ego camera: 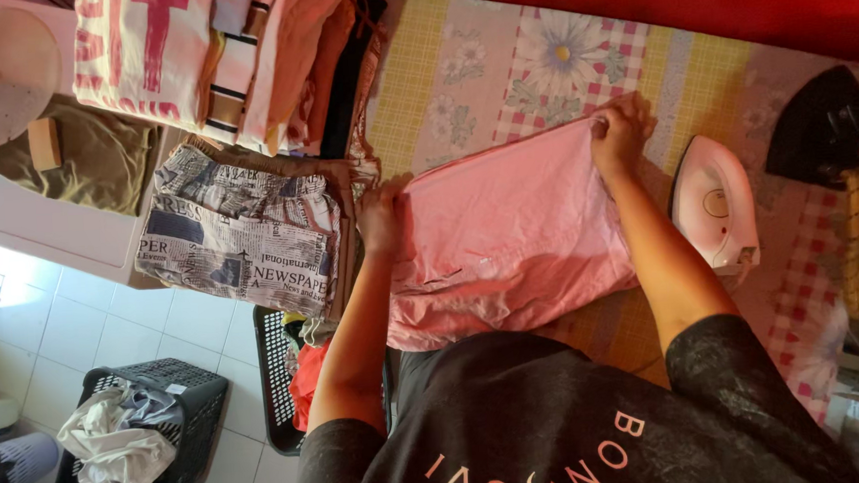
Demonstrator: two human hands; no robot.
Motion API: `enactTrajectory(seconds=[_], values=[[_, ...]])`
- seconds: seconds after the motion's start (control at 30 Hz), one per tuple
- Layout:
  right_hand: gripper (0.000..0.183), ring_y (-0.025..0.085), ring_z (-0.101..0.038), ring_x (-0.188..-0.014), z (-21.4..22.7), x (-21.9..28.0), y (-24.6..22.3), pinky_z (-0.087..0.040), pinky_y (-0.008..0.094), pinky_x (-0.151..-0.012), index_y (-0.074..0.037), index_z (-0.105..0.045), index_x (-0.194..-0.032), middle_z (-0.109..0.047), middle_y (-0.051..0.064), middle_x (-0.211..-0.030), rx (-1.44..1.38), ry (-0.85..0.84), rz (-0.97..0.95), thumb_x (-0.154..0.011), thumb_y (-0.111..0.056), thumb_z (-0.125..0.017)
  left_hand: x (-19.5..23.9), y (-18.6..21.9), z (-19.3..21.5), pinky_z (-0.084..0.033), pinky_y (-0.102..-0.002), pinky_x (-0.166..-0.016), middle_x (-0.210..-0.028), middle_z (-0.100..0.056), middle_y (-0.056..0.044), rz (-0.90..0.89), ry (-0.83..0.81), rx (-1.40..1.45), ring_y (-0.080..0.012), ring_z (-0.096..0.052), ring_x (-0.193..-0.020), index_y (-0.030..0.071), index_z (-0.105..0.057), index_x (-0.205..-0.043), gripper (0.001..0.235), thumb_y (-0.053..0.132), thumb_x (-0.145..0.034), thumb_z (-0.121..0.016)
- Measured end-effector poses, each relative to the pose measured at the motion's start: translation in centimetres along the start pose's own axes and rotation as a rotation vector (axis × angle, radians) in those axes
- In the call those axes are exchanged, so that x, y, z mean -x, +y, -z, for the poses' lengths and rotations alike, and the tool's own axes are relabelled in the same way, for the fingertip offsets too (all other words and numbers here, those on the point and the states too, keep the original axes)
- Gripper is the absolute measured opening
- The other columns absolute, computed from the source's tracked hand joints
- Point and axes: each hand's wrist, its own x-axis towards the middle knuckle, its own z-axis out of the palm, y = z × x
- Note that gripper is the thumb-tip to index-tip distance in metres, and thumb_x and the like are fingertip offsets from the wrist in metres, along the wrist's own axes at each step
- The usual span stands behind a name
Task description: The person irons and folds items of clothing by hand and with an iron, moving garments between a laundry basket and a stack on the ironing board.
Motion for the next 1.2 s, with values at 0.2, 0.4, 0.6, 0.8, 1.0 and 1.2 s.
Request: enactTrajectory(seconds=[0.2, 0.4, 0.6, 0.8, 1.0, 1.2], values=[[0.033, 0.041, -0.053, -0.126, -0.1, -0.2, 0.1, -0.038, 0.053, -0.107, -0.005, -0.069, -0.116, -0.065, 0.015, -0.126, -0.224, -0.053, -0.003, -0.085, -0.012, -0.079, -0.6, -1.3, -1.1, -0.042, -0.052, -0.097, -0.120, -0.067, -0.014, 0.041, -0.017, -0.146, -0.0377, -0.059, -0.113, 0.010, -0.068, -0.112, 0.030, 0.029, -0.090, -0.071], [0.009, 0.029, -0.068, -0.088, 7.4, 5.2, 2.1, -0.054, 0.042, -0.084, -0.006, -0.069, -0.098, -0.069, 0.010, -0.095, -0.493, -0.213, -0.327, -0.091, -0.012, -0.070, 2.3, 5.7, 3.9, -0.037, -0.057, -0.113, -0.141, -0.056, -0.017, -0.006, -0.005, -0.113, -0.0407, -0.052, -0.130, 0.005, -0.056, -0.136, 0.044, 0.027, -0.098, -0.064], [0.029, 0.038, -0.061, -0.081, 14.2, 7.2, -4.2, -0.048, 0.051, -0.078, -0.003, -0.062, -0.069, -0.062, 0.015, -0.079, -0.215, -0.198, -0.048, -0.086, -0.017, -0.082, 6.8, 10.7, 0.0, -0.019, -0.066, -0.119, -0.160, -0.040, -0.019, -0.095, -0.142, -0.219, -0.0421, -0.035, -0.147, 0.011, -0.046, -0.150, 0.062, 0.043, -0.098, -0.059], [0.027, 0.037, -0.063, -0.087, 12.8, 8.3, -5.3, -0.050, 0.049, -0.080, -0.009, -0.063, -0.071, -0.064, 0.013, -0.084, -0.127, -0.152, -0.096, -0.086, -0.021, -0.081, 8.5, 9.2, -1.9, -0.010, -0.067, -0.121, -0.166, -0.030, -0.020, -0.042, -0.258, -0.208, -0.0406, -0.022, -0.154, 0.008, -0.038, -0.157, 0.070, 0.046, -0.100, -0.052], [0.024, 0.036, -0.063, -0.093, 9.9, 9.9, -5.7, -0.050, 0.047, -0.081, -0.004, -0.065, -0.087, -0.065, 0.015, -0.093, -0.086, -0.034, -0.126, -0.080, -0.020, -0.082, 8.8, 8.9, -2.2, -0.010, -0.066, -0.122, -0.167, -0.029, -0.019, -0.070, -0.233, -0.231, -0.0394, -0.022, -0.155, 0.008, -0.037, -0.158, 0.070, 0.047, -0.102, -0.049], [0.028, 0.032, -0.068, -0.095, 8.7, 11.3, -6.8, -0.054, 0.047, -0.086, -0.006, -0.070, -0.105, -0.070, 0.013, -0.102, -0.267, -0.097, -0.245, -0.087, -0.025, -0.080, 9.0, 8.7, -2.5, -0.011, -0.066, -0.122, -0.167, -0.029, -0.018, -0.072, -0.210, -0.226, -0.0388, -0.023, -0.155, 0.009, -0.037, -0.158, 0.069, 0.046, -0.102, -0.049]])
